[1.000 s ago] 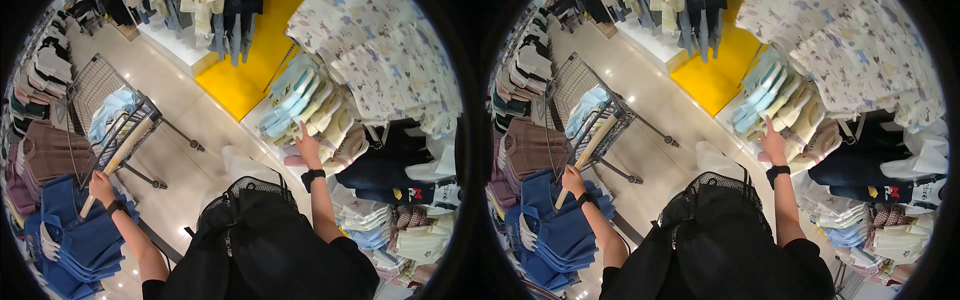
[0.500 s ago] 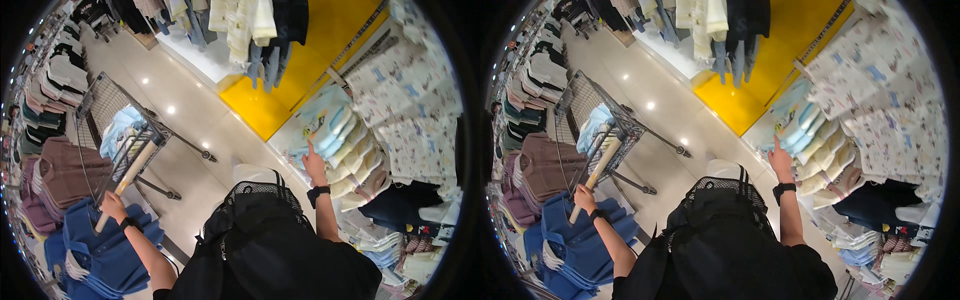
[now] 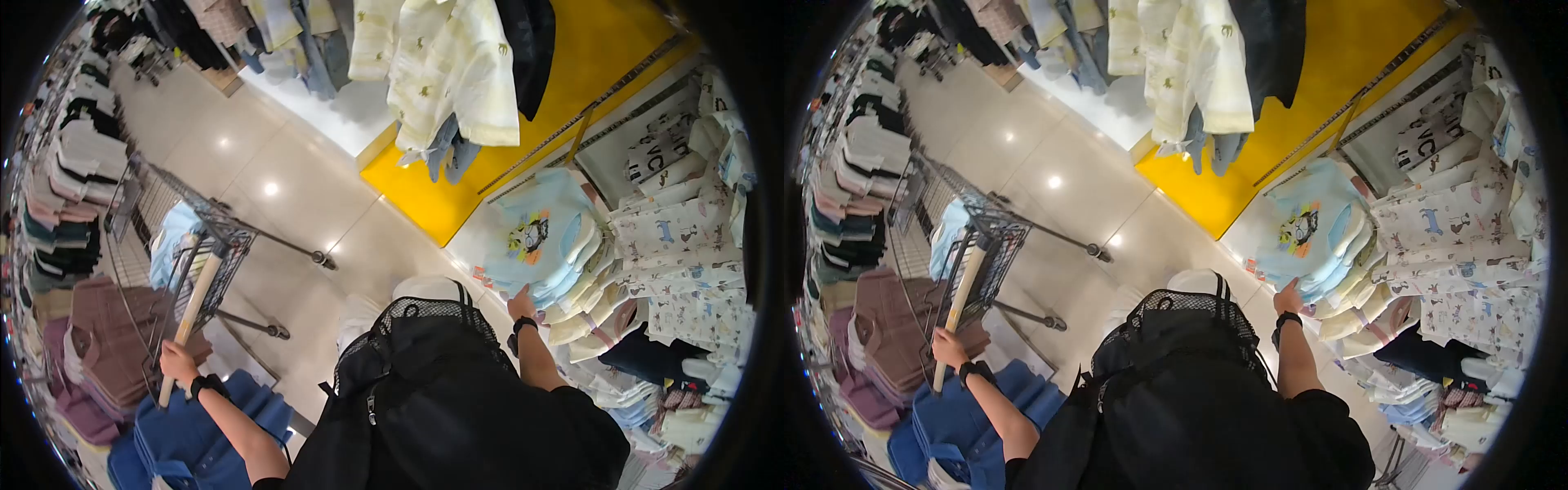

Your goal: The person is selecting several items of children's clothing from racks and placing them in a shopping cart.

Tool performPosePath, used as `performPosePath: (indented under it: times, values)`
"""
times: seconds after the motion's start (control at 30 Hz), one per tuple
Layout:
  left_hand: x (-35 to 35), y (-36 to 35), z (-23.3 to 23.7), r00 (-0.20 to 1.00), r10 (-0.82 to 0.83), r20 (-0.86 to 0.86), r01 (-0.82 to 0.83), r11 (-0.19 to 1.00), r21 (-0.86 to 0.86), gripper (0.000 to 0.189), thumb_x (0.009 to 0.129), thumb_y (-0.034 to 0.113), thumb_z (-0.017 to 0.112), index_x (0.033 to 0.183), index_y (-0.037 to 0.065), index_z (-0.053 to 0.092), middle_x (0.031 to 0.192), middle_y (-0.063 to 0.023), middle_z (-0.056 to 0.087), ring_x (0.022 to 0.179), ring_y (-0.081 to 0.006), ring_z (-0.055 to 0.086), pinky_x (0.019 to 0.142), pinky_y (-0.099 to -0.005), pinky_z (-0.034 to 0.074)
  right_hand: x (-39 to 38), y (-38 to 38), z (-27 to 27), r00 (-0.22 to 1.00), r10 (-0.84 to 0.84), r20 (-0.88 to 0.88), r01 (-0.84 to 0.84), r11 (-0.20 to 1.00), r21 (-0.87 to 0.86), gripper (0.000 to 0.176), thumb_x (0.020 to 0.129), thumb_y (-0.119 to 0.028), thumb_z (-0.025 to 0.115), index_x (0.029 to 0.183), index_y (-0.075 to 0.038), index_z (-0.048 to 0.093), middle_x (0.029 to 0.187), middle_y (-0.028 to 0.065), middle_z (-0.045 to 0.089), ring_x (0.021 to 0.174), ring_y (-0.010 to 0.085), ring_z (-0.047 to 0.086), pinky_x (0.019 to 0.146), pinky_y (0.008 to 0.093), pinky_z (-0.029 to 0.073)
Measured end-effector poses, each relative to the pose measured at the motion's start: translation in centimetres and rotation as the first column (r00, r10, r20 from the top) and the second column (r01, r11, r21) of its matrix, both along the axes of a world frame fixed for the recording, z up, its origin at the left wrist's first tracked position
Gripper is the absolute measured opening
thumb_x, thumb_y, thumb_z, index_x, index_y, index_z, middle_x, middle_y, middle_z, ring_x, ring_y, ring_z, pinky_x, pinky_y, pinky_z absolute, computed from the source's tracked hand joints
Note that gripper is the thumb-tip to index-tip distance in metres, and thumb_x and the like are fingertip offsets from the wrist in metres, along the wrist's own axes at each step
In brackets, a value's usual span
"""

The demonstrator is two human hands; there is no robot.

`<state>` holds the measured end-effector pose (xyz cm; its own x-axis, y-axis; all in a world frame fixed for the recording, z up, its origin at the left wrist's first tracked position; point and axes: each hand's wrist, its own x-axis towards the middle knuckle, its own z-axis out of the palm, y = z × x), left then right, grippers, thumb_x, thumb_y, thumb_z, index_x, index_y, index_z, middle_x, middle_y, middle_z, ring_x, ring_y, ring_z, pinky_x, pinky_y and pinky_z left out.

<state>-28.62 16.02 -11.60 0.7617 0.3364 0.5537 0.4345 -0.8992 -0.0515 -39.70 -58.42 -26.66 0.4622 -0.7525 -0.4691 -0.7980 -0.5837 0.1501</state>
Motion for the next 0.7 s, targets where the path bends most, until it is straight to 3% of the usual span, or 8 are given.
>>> performPosePath:
  times: [0.07, 0.1, 0.17, 0.3, 0.4, 0.5, 0.6, 0.7]
  values:
    - [1.7, 0.5, -0.2, 0.998, 0.024, 0.051, -0.024, 1.0, -0.008, 0.04, 0.085, 0.03, 0.035, 0.066, 0.003, 0.056, 0.055, -0.0186, 0.053, 0.052, -0.0378, 0.051, 0.045, -0.0469, 0.038, -0.4, 0.3, -1.0, 1.0, -0.012, 0.021, 0.011, 1.0, 0.028, 0.065, 0.072, -0.025, 0.05, 0.127, -0.001, 0.024, 0.097, 0.0219, 0.056, 0.092, 0.0365, 0.054, 0.078, 0.0433, 0.043]
    - [2.6, 1.4, -0.6, 0.997, 0.051, 0.054, -0.05, 0.999, -0.011, 0.04, 0.085, 0.031, 0.035, 0.067, 0.003, 0.058, 0.055, -0.0179, 0.054, 0.051, -0.0369, 0.052, 0.045, -0.0471, 0.037, -0.2, 0.8, -1.1, 0.999, -0.01, 0.036, 0.007, 0.998, 0.064, 0.05, 0.071, -0.026, 0.049, 0.114, -0.002, 0.042, 0.101, 0.0217, 0.055, 0.094, 0.0368, 0.053, 0.081, 0.0435, 0.042]
    - [4.5, 3.4, -1.5, 0.998, 0.061, 0.024, -0.061, 0.998, 0.013, 0.041, 0.085, 0.032, 0.034, 0.067, 0.004, 0.058, 0.055, -0.0175, 0.054, 0.051, -0.0366, 0.052, 0.045, -0.047, 0.037, 0.2, 2.1, -1.3, 0.997, -0.019, 0.072, 0.014, 0.997, 0.072, 0.038, 0.071, -0.025, 0.048, 0.102, -0.003, 0.051, 0.099, 0.0209, 0.056, 0.094, 0.0355, 0.053, 0.08, 0.0426, 0.043]
    - [8.6, 5.2, -1.7, 0.998, 0.063, 0.001, -0.063, 0.998, 0.009, 0.042, 0.085, 0.034, 0.032, 0.07, 0.006, 0.059, 0.058, -0.0163, 0.056, 0.053, -0.0364, 0.052, 0.046, -0.0467, 0.038, 1.0, 5.7, -0.9, 0.997, -0.063, 0.036, 0.061, 0.997, 0.056, 0.033, 0.071, -0.025, 0.048, 0.094, -0.004, 0.056, 0.09, 0.0179, 0.06, 0.089, 0.0305, 0.057, 0.077, 0.0405, 0.044]
    - [12.0, 5.6, -0.6, 0.995, 0.097, -0.008, -0.097, 0.995, 0.003, 0.043, 0.086, 0.035, 0.032, 0.072, 0.008, 0.062, 0.061, -0.0148, 0.058, 0.055, -0.0356, 0.054, 0.048, -0.0461, 0.04, 1.1, 8.9, -2.0, 0.994, -0.044, 0.1, 0.037, 0.996, 0.079, 0.027, 0.072, -0.023, 0.047, 0.087, -0.003, 0.058, 0.071, 0.0124, 0.062, 0.066, 0.0221, 0.062, 0.067, 0.0355, 0.048]
    - [15.5, 6.6, -0.4, 0.988, 0.126, -0.086, -0.129, 0.991, -0.03, 0.047, 0.086, 0.037, 0.029, 0.071, 0.007, 0.061, 0.061, -0.0159, 0.058, 0.056, -0.0359, 0.054, 0.049, -0.0468, 0.04, 0.0, 11.3, -2.8, 0.986, -0.168, 0.019, 0.158, 0.953, 0.259, 0.024, 0.074, -0.02, 0.046, 0.086, -0.004, 0.059, 0.068, 0.0115, 0.062, 0.059, 0.0202, 0.062, 0.06, 0.0316, 0.049]
    - [18.9, 7.7, -0.3, 0.989, 0.09, -0.118, -0.099, 0.992, -0.076, 0.05, 0.086, 0.039, 0.028, 0.07, 0.005, 0.061, 0.063, -0.0164, 0.058, 0.058, -0.0363, 0.054, 0.05, -0.0475, 0.04, -1.3, 14.4, -1.9, 0.935, -0.355, 0.004, 0.333, 0.88, 0.338, 0.025, 0.072, -0.019, 0.044, 0.084, -0.005, 0.06, 0.071, 0.0104, 0.063, 0.064, 0.0237, 0.062, 0.067, 0.0352, 0.048]
    - [22.2, 8.6, -0.3, 0.995, 0.027, -0.101, -0.034, 0.997, -0.063, 0.052, 0.086, 0.041, 0.027, 0.072, 0.004, 0.061, 0.066, -0.0169, 0.059, 0.06, -0.0367, 0.055, 0.051, -0.048, 0.04, -3.1, 17.7, 0.6, 0.919, -0.389, 0.073, 0.351, 0.886, 0.302, 0.024, 0.073, -0.018, 0.045, 0.086, -0.007, 0.06, 0.071, 0.0094, 0.063, 0.059, 0.0218, 0.062, 0.065, 0.0338, 0.048]
